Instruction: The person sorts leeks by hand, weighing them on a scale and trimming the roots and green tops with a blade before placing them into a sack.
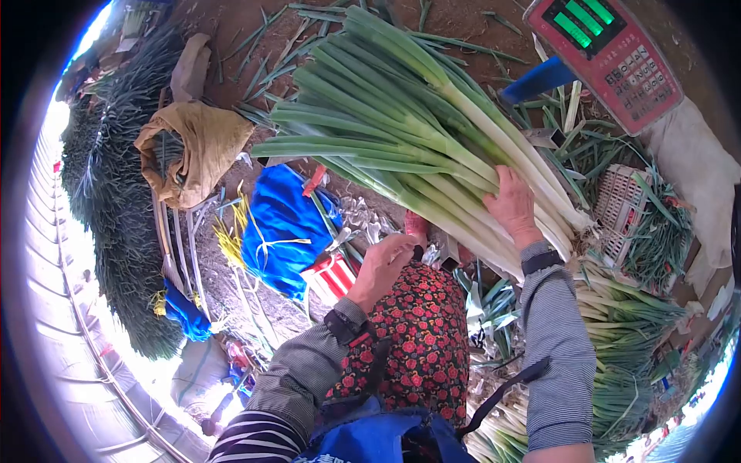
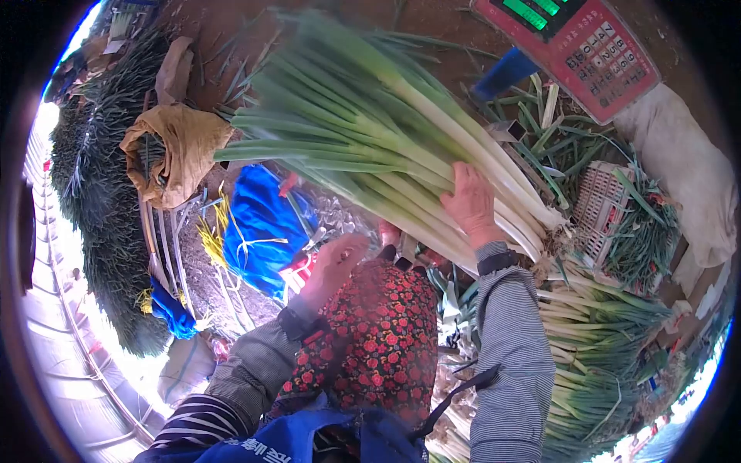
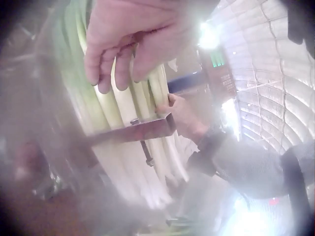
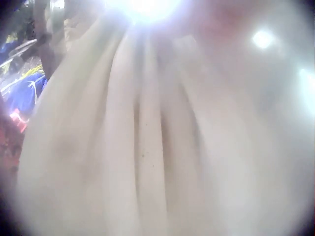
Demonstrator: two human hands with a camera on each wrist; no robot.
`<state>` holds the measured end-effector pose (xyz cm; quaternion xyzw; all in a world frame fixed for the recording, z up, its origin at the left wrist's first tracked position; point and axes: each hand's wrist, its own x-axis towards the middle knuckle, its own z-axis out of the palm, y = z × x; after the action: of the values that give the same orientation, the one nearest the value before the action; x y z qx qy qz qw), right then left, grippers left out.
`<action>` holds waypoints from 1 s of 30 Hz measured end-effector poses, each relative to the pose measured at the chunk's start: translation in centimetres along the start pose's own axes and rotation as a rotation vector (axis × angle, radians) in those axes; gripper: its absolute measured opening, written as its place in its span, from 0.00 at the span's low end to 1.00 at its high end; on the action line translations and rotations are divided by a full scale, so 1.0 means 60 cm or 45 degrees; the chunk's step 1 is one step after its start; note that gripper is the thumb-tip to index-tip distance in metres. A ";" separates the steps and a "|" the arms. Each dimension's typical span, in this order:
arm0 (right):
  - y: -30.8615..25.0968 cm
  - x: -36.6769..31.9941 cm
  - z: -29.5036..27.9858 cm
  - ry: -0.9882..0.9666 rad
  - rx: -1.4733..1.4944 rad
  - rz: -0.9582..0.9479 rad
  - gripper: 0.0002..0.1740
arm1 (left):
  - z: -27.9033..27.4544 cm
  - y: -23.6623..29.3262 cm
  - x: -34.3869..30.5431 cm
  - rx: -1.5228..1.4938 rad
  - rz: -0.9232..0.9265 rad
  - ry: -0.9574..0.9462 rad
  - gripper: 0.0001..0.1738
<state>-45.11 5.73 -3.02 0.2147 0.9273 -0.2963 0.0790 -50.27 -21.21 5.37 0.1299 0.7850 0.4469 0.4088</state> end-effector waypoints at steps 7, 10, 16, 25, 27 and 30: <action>-0.001 -0.002 -0.020 0.104 0.156 0.073 0.23 | 0.018 -0.002 0.046 -0.051 0.165 0.065 0.11; -0.010 0.000 -0.053 0.254 0.091 0.117 0.21 | 0.025 -0.009 0.050 -0.065 0.204 0.099 0.11; -0.067 -0.031 -0.197 0.541 0.074 0.016 0.18 | 0.014 -0.009 0.021 -0.222 0.042 0.000 0.11; -0.196 -0.236 -0.120 -0.031 0.549 -0.074 0.16 | -0.012 0.147 -0.036 -1.439 -0.189 -0.295 0.27; -0.202 -0.245 -0.091 -0.082 0.600 -0.187 0.16 | 0.003 0.117 -0.057 -1.809 -0.418 -0.285 0.18; -0.190 -0.216 -0.085 -0.089 0.651 -0.158 0.10 | -0.001 0.058 -0.086 -1.728 -0.245 -0.155 0.12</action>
<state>-38.72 -4.20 10.55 0.1600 0.8305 -0.5324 0.0360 -47.62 -22.17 10.91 -0.2003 0.3151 0.7934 0.4808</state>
